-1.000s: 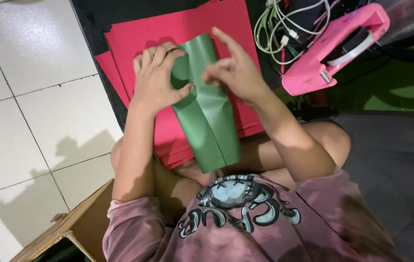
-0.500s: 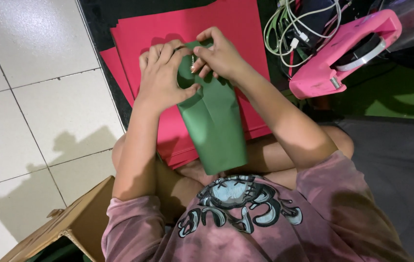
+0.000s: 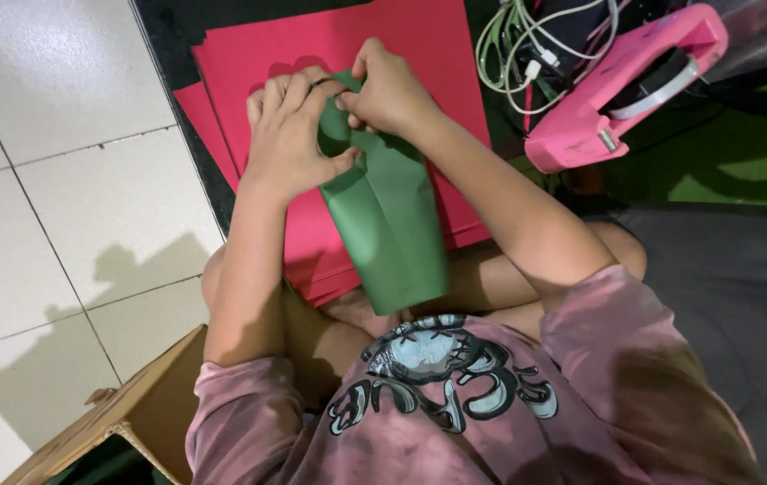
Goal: Folding green decorative paper and attaching it to a flower to create a bouquet component
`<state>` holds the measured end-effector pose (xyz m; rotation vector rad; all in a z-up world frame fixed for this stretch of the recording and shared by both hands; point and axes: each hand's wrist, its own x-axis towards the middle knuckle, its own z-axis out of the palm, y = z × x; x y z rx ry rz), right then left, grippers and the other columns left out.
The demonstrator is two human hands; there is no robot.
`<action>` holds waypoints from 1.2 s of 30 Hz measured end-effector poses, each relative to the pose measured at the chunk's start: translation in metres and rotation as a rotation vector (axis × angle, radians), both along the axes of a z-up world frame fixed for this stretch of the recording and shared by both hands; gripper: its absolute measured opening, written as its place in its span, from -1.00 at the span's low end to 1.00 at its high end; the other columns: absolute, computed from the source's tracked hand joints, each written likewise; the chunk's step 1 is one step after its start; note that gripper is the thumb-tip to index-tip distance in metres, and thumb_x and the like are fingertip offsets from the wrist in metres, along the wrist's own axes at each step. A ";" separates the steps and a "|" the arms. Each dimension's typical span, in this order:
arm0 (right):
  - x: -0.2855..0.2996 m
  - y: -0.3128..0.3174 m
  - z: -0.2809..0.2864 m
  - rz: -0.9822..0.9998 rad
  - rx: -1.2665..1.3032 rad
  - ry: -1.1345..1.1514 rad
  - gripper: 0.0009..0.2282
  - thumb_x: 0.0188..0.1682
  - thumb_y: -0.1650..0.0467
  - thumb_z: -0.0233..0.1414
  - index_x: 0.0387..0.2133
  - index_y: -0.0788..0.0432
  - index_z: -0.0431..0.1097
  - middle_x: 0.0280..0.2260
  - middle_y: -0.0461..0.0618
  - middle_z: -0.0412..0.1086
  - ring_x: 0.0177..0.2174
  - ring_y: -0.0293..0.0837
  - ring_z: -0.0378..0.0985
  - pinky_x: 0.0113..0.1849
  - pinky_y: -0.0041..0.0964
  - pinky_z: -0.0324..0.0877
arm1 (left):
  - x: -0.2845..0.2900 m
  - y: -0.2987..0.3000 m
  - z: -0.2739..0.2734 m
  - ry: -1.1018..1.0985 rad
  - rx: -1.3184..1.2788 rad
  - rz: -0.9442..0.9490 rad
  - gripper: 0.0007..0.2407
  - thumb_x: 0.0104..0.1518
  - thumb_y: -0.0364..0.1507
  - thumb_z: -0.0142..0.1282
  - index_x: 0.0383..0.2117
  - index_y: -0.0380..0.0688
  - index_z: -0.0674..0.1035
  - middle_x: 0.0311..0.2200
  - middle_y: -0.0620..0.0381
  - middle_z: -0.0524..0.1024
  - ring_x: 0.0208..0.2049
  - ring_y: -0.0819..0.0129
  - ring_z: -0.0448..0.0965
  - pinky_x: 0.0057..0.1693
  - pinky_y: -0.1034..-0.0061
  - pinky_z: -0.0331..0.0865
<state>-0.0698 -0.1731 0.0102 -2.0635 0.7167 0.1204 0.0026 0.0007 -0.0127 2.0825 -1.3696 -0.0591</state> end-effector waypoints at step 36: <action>-0.178 0.033 0.017 0.533 -1.210 -0.908 -0.85 0.16 0.40 -0.03 -0.30 -0.04 0.53 -0.36 -0.06 0.37 -0.30 -0.02 0.43 -0.10 0.01 0.39 | -0.078 0.090 0.015 0.459 -0.685 0.144 -0.61 0.43 -0.24 -0.15 0.21 -0.32 0.30 0.19 -0.18 0.18 0.21 -0.07 0.24 0.26 -0.01 0.24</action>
